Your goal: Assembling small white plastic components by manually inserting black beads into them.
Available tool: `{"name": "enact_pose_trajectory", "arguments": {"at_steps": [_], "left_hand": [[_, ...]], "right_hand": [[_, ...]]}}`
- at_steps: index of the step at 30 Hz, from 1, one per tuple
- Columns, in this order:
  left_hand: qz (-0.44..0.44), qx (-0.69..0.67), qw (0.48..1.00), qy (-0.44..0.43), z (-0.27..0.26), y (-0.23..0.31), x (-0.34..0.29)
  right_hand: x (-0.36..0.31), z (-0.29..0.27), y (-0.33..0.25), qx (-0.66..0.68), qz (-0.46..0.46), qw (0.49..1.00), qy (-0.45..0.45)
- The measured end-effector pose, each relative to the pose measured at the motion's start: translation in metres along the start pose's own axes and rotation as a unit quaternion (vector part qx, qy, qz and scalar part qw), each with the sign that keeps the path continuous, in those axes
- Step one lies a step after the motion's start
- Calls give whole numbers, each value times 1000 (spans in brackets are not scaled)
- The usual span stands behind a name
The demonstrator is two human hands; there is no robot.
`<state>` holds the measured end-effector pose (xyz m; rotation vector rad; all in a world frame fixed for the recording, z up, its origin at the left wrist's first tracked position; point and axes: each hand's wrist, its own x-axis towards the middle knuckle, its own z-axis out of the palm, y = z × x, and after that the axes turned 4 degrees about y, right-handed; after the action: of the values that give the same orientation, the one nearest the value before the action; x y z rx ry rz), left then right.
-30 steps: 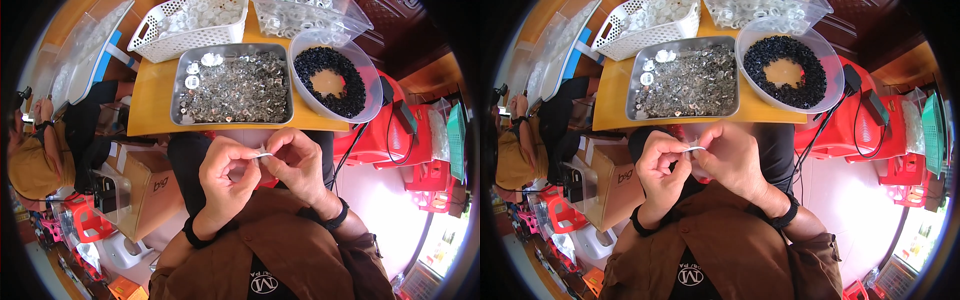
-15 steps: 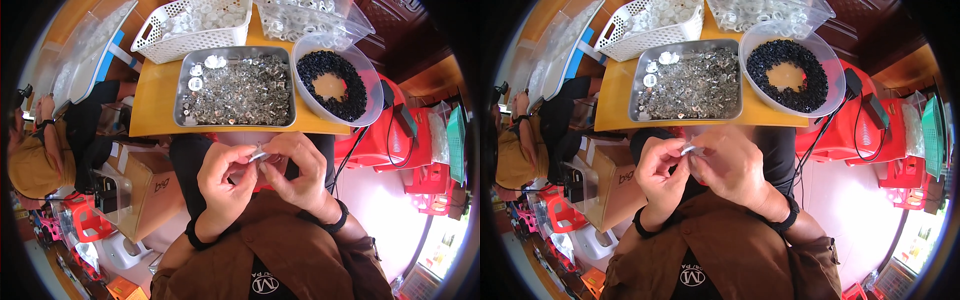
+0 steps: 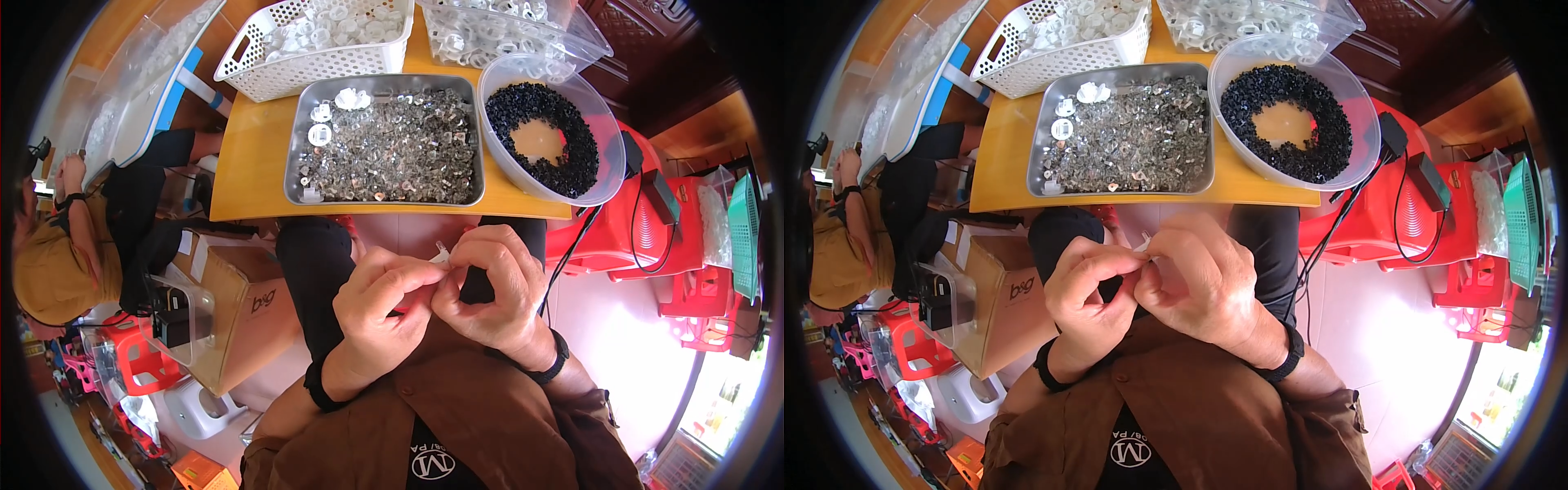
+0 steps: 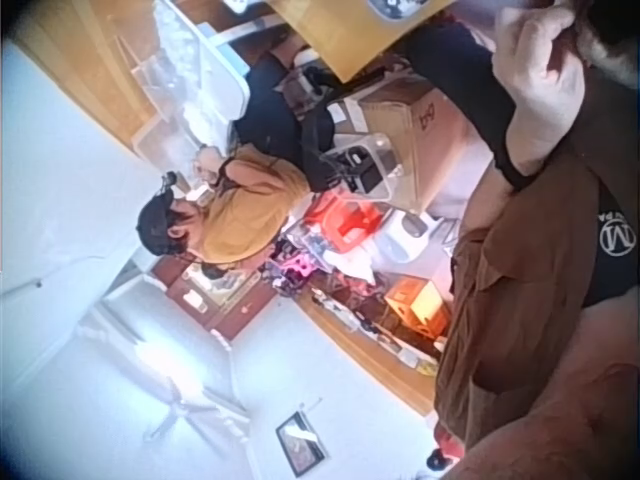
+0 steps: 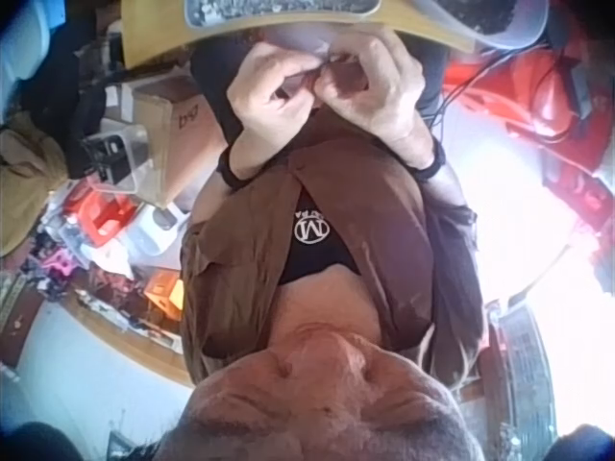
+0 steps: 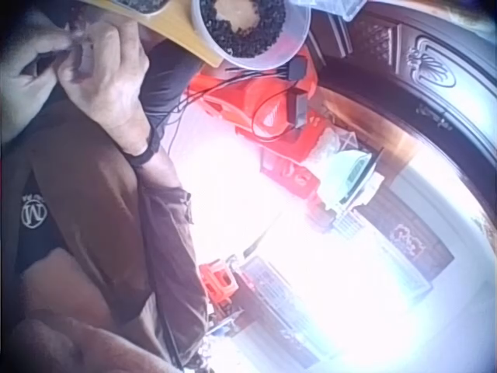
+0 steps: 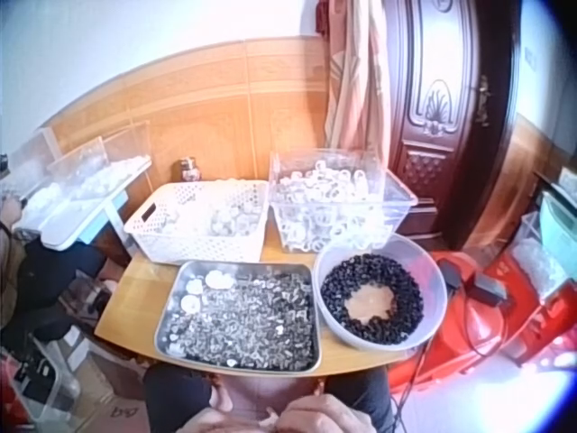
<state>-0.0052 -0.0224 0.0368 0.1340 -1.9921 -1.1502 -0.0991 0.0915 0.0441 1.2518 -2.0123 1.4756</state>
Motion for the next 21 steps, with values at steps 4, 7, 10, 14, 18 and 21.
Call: {"name": "enact_pose_trajectory", "arguments": {"at_steps": [4,7,10,14,18,21], "left_hand": [[-2,-11,1000,-8,-1,-1,-1],[-21,-17,999,-23,-1,-1,-1],[-54,-50,997,-2,4,-5,-5],[-82,-69,994,-22,3,-10,-8],[-93,-74,992,-50,3,-13,-10],[-116,-63,991,-19,6,-11,-7]], "right_hand": [[-2,0,-3,-1,14,1000,-4],[-2,0,-1,2,10,1000,-6],[-2,2,1,14,16,1000,1],[-4,5,4,32,43,999,7],[-5,4,7,23,71,997,-1],[-6,4,9,34,85,996,-10]]}}
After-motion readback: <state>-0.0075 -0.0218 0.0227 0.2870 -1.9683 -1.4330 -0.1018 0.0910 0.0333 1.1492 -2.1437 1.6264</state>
